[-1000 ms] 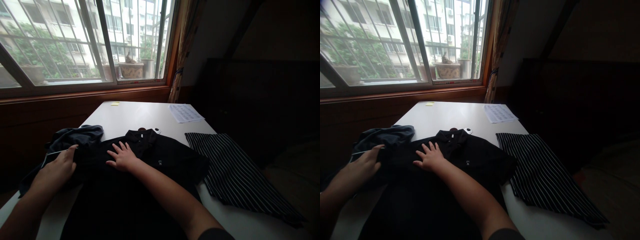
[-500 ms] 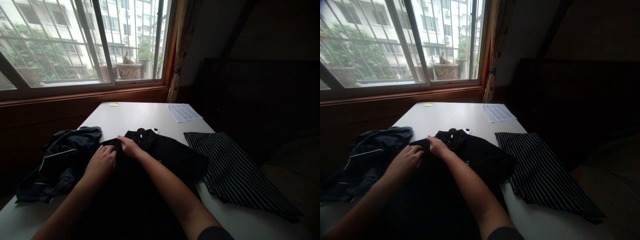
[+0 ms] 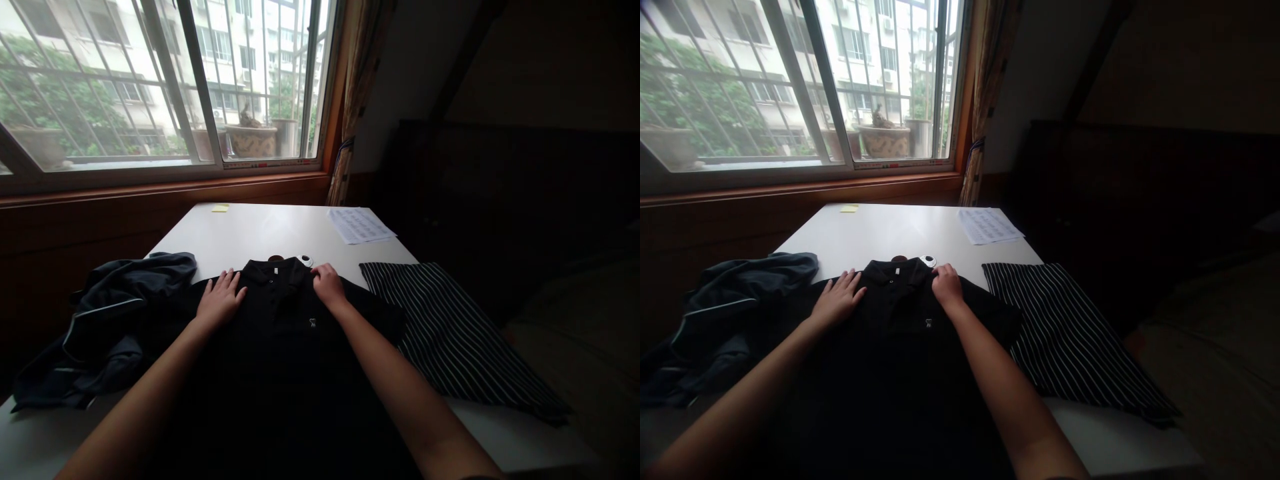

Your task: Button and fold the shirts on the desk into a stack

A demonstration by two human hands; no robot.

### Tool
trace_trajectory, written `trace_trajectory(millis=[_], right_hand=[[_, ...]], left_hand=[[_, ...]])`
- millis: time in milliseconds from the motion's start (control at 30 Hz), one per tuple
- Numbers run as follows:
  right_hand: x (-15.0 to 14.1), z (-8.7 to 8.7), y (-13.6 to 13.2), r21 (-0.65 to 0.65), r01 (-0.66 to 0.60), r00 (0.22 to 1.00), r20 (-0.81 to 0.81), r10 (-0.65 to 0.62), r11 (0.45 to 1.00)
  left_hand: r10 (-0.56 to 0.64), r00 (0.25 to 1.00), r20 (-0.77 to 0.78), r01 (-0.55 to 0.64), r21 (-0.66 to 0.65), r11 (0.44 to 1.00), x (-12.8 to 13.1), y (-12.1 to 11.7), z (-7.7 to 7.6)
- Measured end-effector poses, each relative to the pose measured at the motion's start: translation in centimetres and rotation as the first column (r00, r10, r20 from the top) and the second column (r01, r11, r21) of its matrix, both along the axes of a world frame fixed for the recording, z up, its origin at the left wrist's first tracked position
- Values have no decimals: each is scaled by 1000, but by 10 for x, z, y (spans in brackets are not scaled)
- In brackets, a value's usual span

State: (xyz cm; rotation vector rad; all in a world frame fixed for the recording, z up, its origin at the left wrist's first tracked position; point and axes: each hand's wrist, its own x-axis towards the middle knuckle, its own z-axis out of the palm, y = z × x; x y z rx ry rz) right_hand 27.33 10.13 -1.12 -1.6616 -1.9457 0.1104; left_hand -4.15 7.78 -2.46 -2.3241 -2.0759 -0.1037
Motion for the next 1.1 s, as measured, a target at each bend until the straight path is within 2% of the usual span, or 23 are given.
trace_trajectory(millis=[200, 367, 567, 733, 967, 1033, 1100], right_hand=[[-5, -12, -7, -53, -153, 980, 118, 159, 987], [-9, -13, -8, -79, -178, 967, 172, 189, 981], [0, -14, -8, -105, -169, 959, 213, 189, 980], [8, -16, -5, -138, -161, 952, 240, 191, 977], [5, -17, -7, -118, -159, 949, 257, 185, 980], [4, -15, -9, -98, -164, 950, 254, 184, 982], [3, -12, -11, -75, -182, 948, 250, 195, 980]], left_hand=[[104, 994, 27, -105, 12, 994, 22, 1, 0], [-8, 1000, 29, 6, 64, 998, 42, 3, 2], [-16, 999, 30, 16, 0, 1000, 23, 16, 2], [8, 1000, 6, -8, -32, 999, 3, 20, -4], [18, 1000, 5, -19, 79, 997, 6, 15, -5], [-29, 999, 20, 25, 177, 984, 9, 9, -3], [-133, 991, 21, 124, 249, 960, 11, 2, -1]])
